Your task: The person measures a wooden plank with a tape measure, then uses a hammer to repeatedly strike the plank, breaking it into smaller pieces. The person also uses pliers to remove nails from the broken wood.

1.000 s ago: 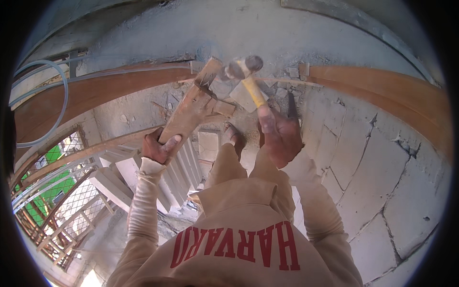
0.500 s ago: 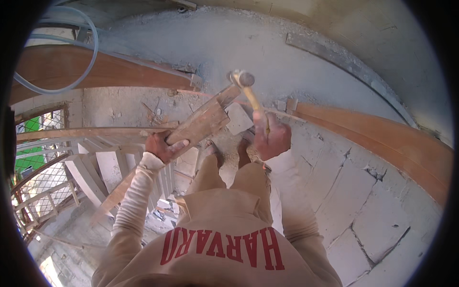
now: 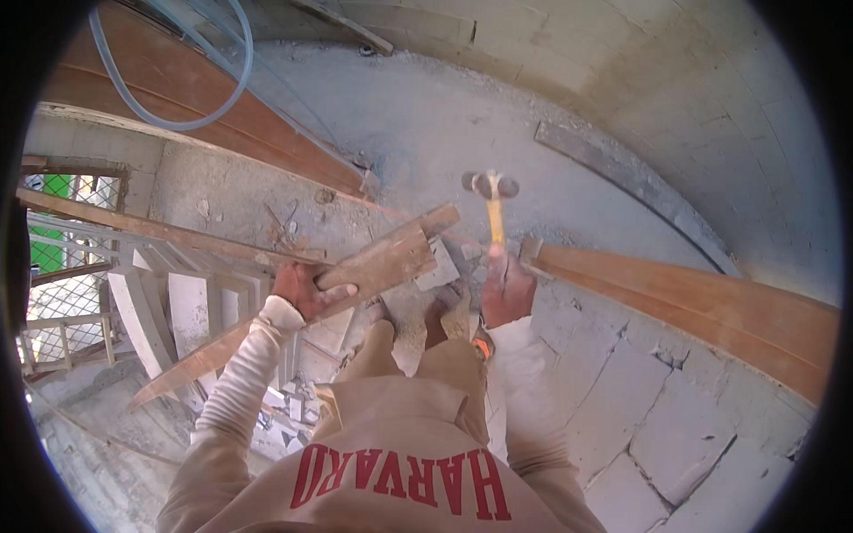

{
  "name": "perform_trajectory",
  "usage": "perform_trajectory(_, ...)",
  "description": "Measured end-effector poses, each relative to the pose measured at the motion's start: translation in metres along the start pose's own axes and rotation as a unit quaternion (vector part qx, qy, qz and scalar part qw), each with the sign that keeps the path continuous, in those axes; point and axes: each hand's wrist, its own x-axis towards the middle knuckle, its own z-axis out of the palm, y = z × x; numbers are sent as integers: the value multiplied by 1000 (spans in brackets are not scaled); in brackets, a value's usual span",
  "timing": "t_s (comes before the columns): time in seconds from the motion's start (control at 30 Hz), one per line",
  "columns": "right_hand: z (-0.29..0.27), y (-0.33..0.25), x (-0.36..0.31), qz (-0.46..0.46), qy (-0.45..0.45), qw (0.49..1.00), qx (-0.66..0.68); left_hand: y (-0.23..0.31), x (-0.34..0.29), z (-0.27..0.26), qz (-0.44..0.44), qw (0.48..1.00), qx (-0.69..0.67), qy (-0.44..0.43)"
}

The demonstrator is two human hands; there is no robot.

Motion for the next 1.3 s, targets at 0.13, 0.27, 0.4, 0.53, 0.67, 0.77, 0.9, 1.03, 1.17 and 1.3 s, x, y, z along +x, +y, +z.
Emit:
perform_trajectory(0.13,-103,-119,25,-42,55,973,220,30,-19,-29,-100,980,-99,-142)
perform_trajectory(0.27,-101,-130,-4,-286,133,843,436,36,-17,-46,-126,969,-115,-177)
perform_trajectory(0.4,15,26,-68,23,-42,992,-114,44,-3,-63,-142,971,-78,-173)
perform_trajectory(0.53,-27,-9,-28,-49,-17,998,-22,31,-25,-49,-91,987,-68,-113)
perform_trajectory(0.67,-123,-140,12,-138,74,950,269,28,-26,-69,-131,976,-97,-142)
perform_trajectory(0.77,-140,-167,-3,-336,75,848,403,29,-22,-75,-126,981,-94,-110)
perform_trajectory(0.9,-10,-1,-42,-193,71,967,148,39,-5,-99,-95,982,-55,-154)
perform_trajectory(1.03,-33,-9,-13,-42,-24,998,-41,22,9,-88,-106,986,-38,-126)
perform_trajectory(1.17,-140,-174,27,-46,114,970,211,28,-35,-84,-124,979,-60,-150)
perform_trajectory(1.3,-192,-204,-16,-419,251,872,35,32,-22,-92,-114,983,-76,-125)
